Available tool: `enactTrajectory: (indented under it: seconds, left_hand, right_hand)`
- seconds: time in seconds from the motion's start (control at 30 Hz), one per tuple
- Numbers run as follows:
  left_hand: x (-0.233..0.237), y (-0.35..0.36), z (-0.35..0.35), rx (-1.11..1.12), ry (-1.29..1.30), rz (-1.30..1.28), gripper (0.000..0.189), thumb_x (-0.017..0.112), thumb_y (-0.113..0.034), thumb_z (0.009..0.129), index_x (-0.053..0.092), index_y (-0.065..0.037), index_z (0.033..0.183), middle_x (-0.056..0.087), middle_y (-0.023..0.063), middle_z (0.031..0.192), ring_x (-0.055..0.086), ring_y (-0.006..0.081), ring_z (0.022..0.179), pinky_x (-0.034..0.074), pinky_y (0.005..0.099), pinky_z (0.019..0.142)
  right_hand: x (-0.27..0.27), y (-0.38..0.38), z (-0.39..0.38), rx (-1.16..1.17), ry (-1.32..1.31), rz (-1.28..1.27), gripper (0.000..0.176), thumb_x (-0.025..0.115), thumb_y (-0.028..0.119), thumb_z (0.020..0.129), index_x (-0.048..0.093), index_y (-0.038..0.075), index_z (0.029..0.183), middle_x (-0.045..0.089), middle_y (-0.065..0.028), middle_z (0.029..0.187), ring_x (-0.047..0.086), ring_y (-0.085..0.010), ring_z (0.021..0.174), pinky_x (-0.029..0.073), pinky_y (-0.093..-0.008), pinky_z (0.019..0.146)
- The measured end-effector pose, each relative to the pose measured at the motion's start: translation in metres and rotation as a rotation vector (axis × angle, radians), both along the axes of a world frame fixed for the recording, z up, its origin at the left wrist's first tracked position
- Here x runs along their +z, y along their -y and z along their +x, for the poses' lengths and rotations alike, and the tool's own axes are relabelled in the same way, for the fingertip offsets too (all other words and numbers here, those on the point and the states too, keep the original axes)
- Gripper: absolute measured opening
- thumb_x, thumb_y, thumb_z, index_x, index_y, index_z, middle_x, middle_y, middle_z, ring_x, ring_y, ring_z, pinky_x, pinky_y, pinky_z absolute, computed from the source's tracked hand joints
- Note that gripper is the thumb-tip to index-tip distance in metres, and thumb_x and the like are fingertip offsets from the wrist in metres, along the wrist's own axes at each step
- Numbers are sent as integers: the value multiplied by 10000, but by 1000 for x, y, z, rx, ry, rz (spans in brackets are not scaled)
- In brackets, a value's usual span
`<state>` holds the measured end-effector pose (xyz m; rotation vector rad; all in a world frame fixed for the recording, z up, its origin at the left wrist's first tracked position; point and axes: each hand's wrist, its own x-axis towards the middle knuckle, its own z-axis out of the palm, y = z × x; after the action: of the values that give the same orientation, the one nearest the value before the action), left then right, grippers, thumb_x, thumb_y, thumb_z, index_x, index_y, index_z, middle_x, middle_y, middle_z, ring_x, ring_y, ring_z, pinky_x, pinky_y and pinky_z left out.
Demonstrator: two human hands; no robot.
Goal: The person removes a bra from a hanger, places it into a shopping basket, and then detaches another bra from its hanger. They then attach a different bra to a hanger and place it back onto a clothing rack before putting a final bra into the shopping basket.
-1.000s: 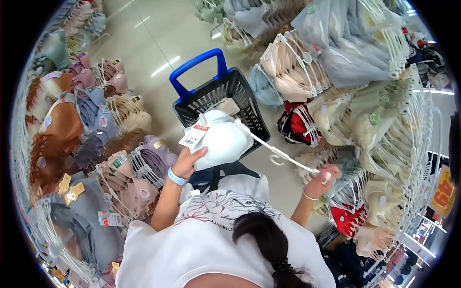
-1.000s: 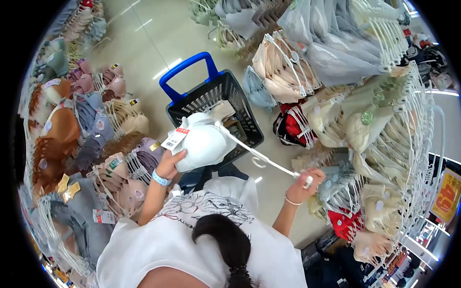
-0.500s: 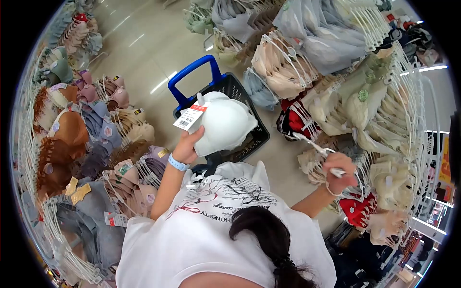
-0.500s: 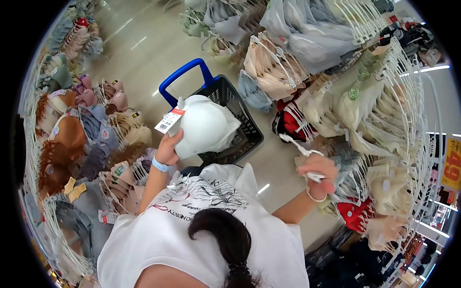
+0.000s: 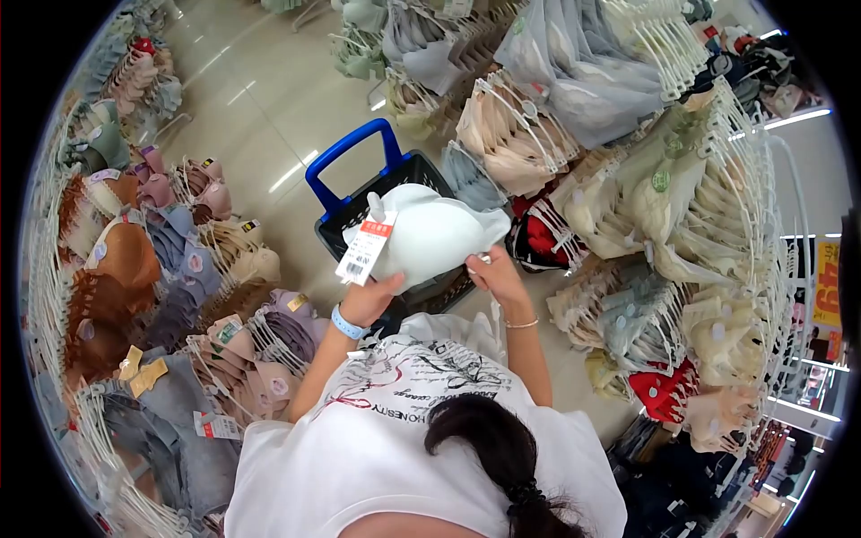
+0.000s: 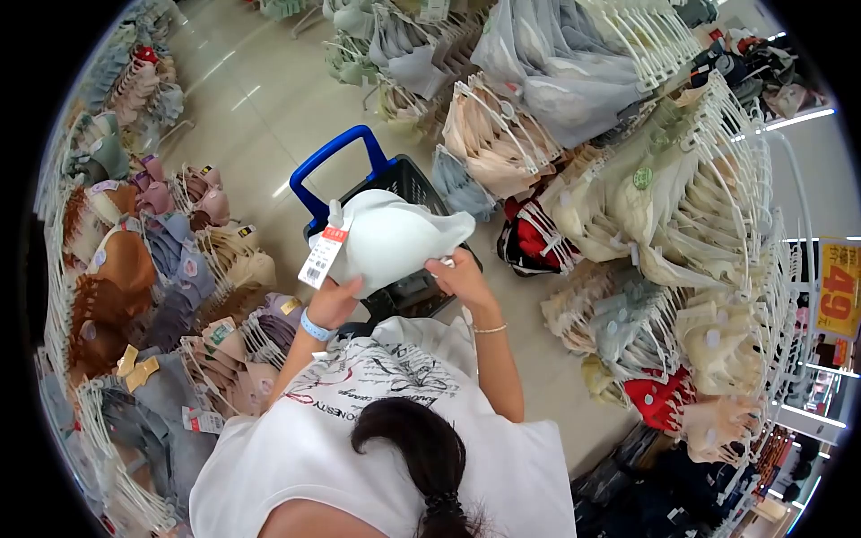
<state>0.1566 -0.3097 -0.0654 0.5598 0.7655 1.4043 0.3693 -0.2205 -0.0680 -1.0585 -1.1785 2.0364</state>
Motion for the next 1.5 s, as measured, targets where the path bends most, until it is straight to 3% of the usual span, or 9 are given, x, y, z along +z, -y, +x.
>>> enactTrajectory:
  seconds: [0.2,0.37,0.43,0.7,0.97,1.13,1.23,1.4,1.5]
  left_hand:
    - [-12,53,-36,-378,-289,102,475,544,-134,779,361,-57,1210,411,95,1209,400,245,1107,326,375,918]
    - [-23,3,-41,185,-1131,214,457,510,-195,799,368,-51,1209,401,98,1235,367,260,1138,287,393,946]
    - [11,-22,-30,225,849,88,424,358,-283,858,367,-49,1212,366,93,1270,335,250,1168,276,389,964]
    - [2,-18,-29,220,633,275,490,274,-343,869,231,-88,1286,285,100,1317,310,270,1186,258,424,981]
    - [-5,-5,-27,69,797,312,521,258,-404,864,232,-113,1296,261,95,1332,285,288,1202,244,472,974]
    - [-32,12,-31,179,1185,179,559,248,-447,854,217,-112,1301,250,98,1336,250,295,1218,197,481,990]
    - [-36,15,-42,-6,751,503,547,261,-425,861,209,-107,1303,262,95,1331,253,277,1218,196,470,994]
    - [-82,38,-46,34,-18,-71,506,371,-311,860,234,-71,1283,277,96,1320,283,268,1205,259,415,983]
    - [-116,63,-47,-66,265,-391,467,426,-230,853,278,-47,1257,351,112,1269,369,247,1150,315,361,958]
  right_hand:
    - [73,13,14,-187,75,258,260,557,21,651,553,1,911,470,37,543,354,-21,399,248,-173,345]
    - [78,14,42,-297,-19,210,167,608,70,654,576,17,810,478,37,554,350,-14,406,226,-156,347]
    - [71,8,49,-215,91,260,144,630,110,673,568,28,773,462,47,538,358,-16,412,233,-161,356]
    - [23,12,73,48,95,117,261,647,132,691,552,20,907,456,50,579,351,-18,422,245,-172,367]
    - [24,12,74,-110,-645,219,699,576,196,769,161,55,1313,386,-224,1222,345,-18,339,228,-131,305]
    - [37,7,92,-208,-534,112,481,409,314,855,318,-38,1170,512,-192,1094,309,-35,305,217,-172,307]
    - [53,9,90,-174,-538,150,389,400,225,856,369,-41,1138,558,-202,1001,297,-37,299,201,-165,293]
    - [83,18,74,-86,-362,180,303,397,132,833,471,-53,1061,588,-197,926,286,-25,309,209,-156,291]
    - [104,21,59,-19,-248,184,298,414,111,821,502,-48,1057,594,-176,933,291,-5,345,233,-150,304]
